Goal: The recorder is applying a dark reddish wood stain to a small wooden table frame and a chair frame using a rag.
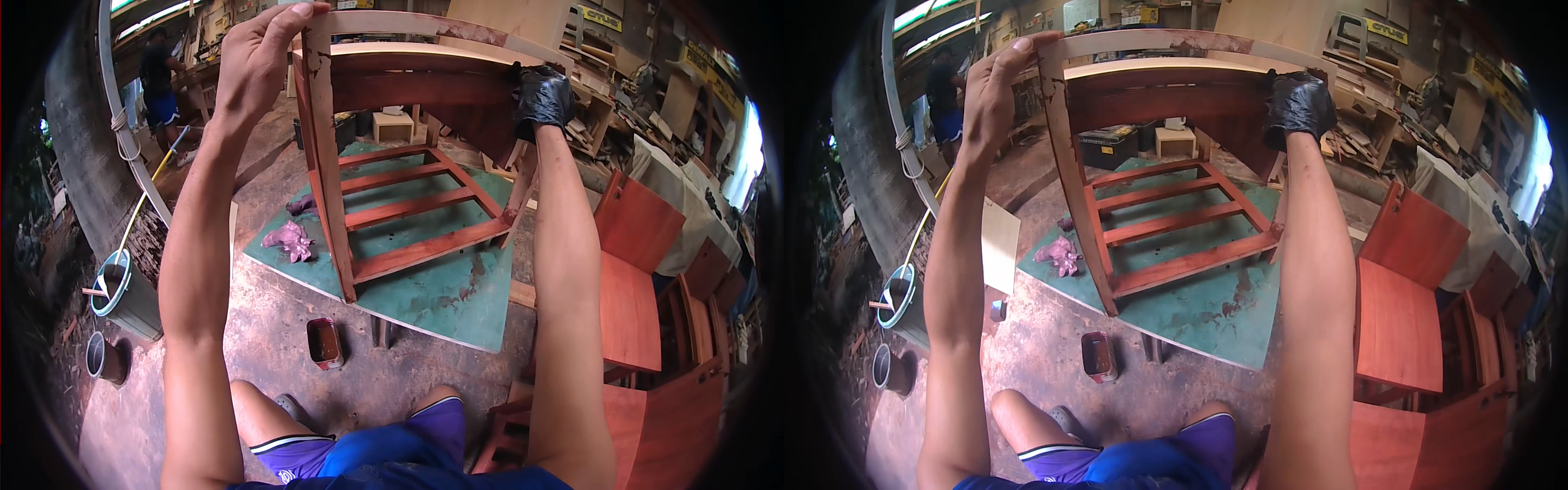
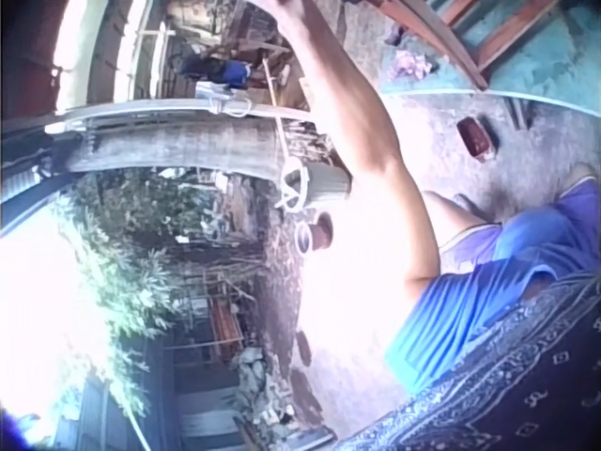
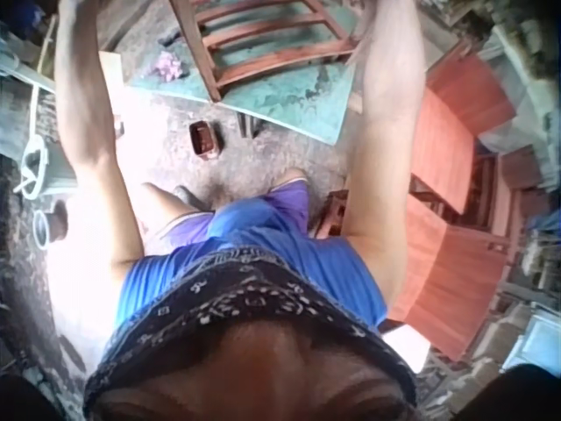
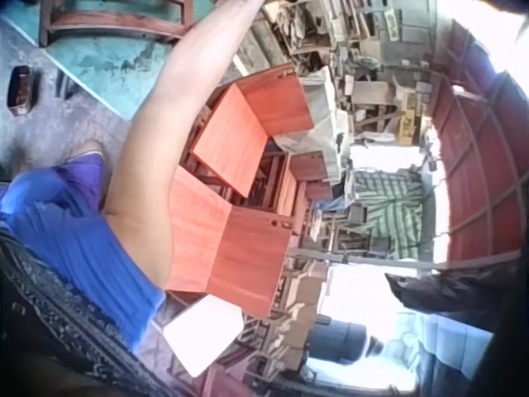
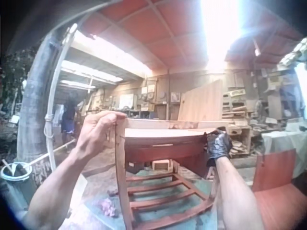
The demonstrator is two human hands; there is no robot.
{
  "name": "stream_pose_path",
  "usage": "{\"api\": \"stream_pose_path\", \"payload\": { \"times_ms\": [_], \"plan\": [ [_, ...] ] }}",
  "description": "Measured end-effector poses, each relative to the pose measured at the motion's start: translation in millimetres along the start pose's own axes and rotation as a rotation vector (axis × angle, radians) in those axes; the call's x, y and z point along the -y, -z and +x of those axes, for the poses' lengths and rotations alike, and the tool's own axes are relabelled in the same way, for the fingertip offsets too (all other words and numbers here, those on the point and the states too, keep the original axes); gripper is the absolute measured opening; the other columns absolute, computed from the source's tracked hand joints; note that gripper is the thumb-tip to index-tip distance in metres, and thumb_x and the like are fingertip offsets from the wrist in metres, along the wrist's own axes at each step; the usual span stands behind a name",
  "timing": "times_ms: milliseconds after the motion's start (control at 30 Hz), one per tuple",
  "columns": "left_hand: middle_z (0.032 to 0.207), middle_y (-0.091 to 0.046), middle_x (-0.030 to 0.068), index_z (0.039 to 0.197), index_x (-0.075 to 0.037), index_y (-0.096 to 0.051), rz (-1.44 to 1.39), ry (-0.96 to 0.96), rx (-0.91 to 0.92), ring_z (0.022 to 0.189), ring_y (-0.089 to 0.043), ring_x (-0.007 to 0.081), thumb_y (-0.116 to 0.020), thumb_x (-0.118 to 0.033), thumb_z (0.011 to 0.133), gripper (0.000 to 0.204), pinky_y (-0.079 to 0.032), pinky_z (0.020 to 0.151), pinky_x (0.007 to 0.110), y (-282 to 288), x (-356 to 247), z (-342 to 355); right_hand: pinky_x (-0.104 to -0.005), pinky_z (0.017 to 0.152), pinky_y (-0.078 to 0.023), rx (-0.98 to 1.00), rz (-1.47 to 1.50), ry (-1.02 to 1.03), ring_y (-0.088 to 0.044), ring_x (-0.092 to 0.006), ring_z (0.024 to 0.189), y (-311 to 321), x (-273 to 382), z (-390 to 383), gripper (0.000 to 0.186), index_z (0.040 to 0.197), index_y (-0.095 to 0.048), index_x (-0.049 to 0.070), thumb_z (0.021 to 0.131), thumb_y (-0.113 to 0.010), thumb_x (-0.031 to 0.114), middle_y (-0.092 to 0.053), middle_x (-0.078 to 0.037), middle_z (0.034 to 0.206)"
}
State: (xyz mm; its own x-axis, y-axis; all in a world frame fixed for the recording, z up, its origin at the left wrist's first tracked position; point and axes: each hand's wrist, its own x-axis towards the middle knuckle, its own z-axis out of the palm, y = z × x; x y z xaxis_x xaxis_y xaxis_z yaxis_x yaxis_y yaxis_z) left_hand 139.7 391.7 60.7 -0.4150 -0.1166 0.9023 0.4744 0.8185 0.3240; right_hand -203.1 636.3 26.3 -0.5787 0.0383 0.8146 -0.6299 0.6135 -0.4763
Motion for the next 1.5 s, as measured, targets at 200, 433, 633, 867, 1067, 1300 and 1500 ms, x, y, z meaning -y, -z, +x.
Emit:
{"api": "stream_pose_path", "payload": {
  "times_ms": [200,433,633,867,1067,1300,1500],
  "plan": [
    [0.121,-0.071,0.0147,0.125,0.001,-0.071,0.000,-0.029,-0.029,0.119,-0.063,0.0247,-0.044,-0.039,0.104,0.053,-0.042,0.110,0.036,-4.2,0.6,2.9,-0.0427,0.079,-0.055,-0.335,0.378,0.384,-0.069,-0.0362,0.079,-20.6,102.3,-74.1,0.023,0.087,-0.076,0.008,0.086,-0.071,0.030,-0.074,-0.014,0.087],
    [0.113,-0.074,0.0108,0.121,0.000,-0.073,-0.012,-0.027,-0.053,0.107,-0.064,0.0164,-0.050,-0.037,0.105,0.046,-0.045,0.100,0.030,3.5,2.4,-3.9,-0.0480,0.079,-0.052,-0.101,0.610,0.518,-0.067,-0.0384,0.080,-24.0,202.8,-132.0,0.023,0.092,-0.075,0.006,0.087,-0.064,0.026,-0.071,-0.019,0.087],
    [0.110,-0.074,0.0098,0.120,-0.004,-0.075,0.051,-0.054,-0.061,0.108,-0.063,0.0178,-0.050,-0.040,0.105,0.046,-0.043,0.103,0.032,-0.3,3.0,2.0,-0.0430,0.068,-0.052,-0.242,0.452,0.414,-0.070,-0.0298,0.070,-14.3,76.1,-61.2,0.027,0.085,-0.074,0.003,0.087,-0.069,0.029,-0.070,-0.015,0.074],
    [0.111,-0.074,0.0102,0.120,-0.003,-0.074,-0.011,-0.037,-0.035,0.109,-0.063,0.0173,-0.049,-0.039,0.105,0.046,-0.043,0.103,0.032,-1.6,2.3,0.1,-0.0447,0.077,-0.055,-0.015,-0.067,0.149,-0.071,-0.0367,0.082,18.1,-25.1,14.8,0.035,0.095,-0.078,0.009,0.091,-0.065,0.041,-0.075,-0.015,0.085],
    [0.121,-0.070,0.0152,0.128,0.001,-0.068,0.068,-0.061,-0.004,0.108,-0.067,0.0228,-0.046,-0.039,0.105,0.051,-0.054,0.093,0.034,-4.4,5.3,5.3,-0.0478,0.082,-0.056,0.051,-0.051,0.349,-0.070,-0.0398,0.089,18.3,23.4,-19.6,0.033,0.094,-0.078,0.009,0.090,-0.064,0.038,-0.074,-0.018,0.093],
    [0.113,-0.074,0.0103,0.122,-0.003,-0.073,-0.020,0.022,-0.081,0.107,-0.065,0.0174,-0.048,-0.034,0.106,0.044,-0.046,0.101,0.029,1.2,3.4,-3.3,-0.0493,0.060,-0.049,-0.039,0.373,0.745,-0.064,-0.0390,0.064,-2.6,155.0,-97.5,0.022,0.067,-0.069,0.009,0.078,-0.063,0.027,-0.063,-0.019,0.065],
    [0.113,-0.074,0.0094,0.123,-0.003,-0.073,-0.021,-0.060,-0.024,0.112,-0.064,0.0170,-0.049,-0.038,0.106,0.045,-0.044,0.105,0.031,-4.9,4.6,2.8,-0.0474,0.070,-0.053,-0.113,-0.368,0.850,-0.067,-0.0388,0.074,3.3,54.2,-38.7,0.018,0.085,-0.073,0.009,0.084,-0.063,0.024,-0.068,-0.015,0.073]
  ]
}}
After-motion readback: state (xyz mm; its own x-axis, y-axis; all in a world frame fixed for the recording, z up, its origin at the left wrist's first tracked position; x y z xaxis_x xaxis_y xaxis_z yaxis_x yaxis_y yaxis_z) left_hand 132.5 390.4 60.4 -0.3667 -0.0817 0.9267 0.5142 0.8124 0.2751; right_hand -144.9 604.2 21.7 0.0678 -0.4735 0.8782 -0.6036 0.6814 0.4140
